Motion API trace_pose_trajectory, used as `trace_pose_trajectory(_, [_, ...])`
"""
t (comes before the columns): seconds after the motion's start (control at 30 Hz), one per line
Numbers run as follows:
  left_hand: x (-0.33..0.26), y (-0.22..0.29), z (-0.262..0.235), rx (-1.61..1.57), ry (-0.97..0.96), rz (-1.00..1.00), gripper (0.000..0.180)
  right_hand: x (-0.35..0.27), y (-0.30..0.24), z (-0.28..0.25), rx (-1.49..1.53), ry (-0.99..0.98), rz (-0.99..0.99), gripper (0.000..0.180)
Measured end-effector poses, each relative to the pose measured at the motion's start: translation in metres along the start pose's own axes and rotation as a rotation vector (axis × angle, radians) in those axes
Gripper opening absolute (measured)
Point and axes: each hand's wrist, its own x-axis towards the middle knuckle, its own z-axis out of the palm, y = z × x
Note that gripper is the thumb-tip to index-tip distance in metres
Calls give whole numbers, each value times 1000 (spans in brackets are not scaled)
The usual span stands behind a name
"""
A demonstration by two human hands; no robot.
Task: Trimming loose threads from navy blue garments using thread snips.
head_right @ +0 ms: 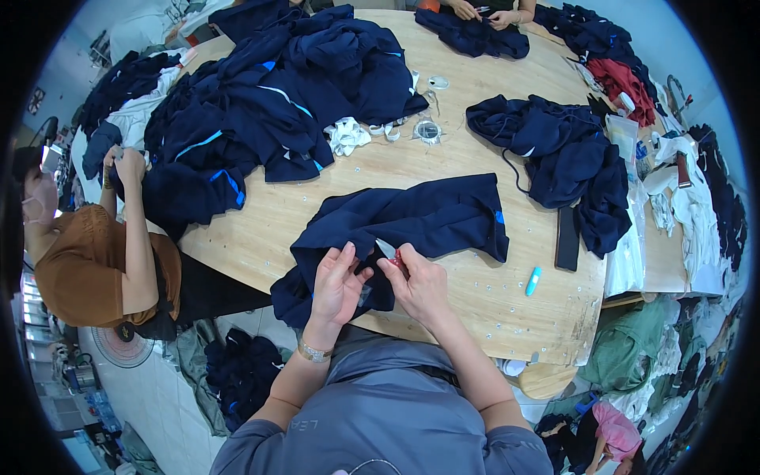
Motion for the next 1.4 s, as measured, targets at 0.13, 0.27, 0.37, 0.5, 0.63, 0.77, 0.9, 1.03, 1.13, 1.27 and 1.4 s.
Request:
trace_pose_trajectory(0.13, [0,-1,-1,-2,-17,12,10,0,-3,0,-68,-18,-67,33])
trace_pose_trajectory(0.27, [0,-1,0,0,-31,21,12,1,-4,0,-76,-16,-90,33])
trace_pose_trajectory(0.37, [0,-2,0,37,-41,32,13,2,-3,0,-87,-7,-100,33])
trace_pose_trajectory(0.5, [0,-5,1,138,-59,104,15,3,-3,-1,-109,1,-118,32])
trace_pose_trajectory(0.63, [1,-5,0,159,-59,135,16,1,-2,-3,-88,5,-77,31])
trace_pose_trajectory(0.77, [0,-5,3,114,-48,147,15,0,-5,-5,-105,17,-151,25])
trace_pose_trajectory(0.9, [-1,-3,10,77,-25,156,13,1,-3,-2,-122,20,-180,30])
trace_pose_trajectory(1.03, [1,-13,-2,150,-86,209,16,1,-6,-1,-158,55,-205,30])
trace_pose_trajectory(1.13, [1,-15,-2,196,-80,247,16,1,-5,-1,-194,63,-198,31])
trace_pose_trajectory(1.27, [1,-11,2,173,-55,224,15,0,-2,-2,-155,69,-144,33])
trace_pose_trajectory(1.4, [1,-9,1,150,-56,208,17,-1,-2,-2,-162,36,-156,31])
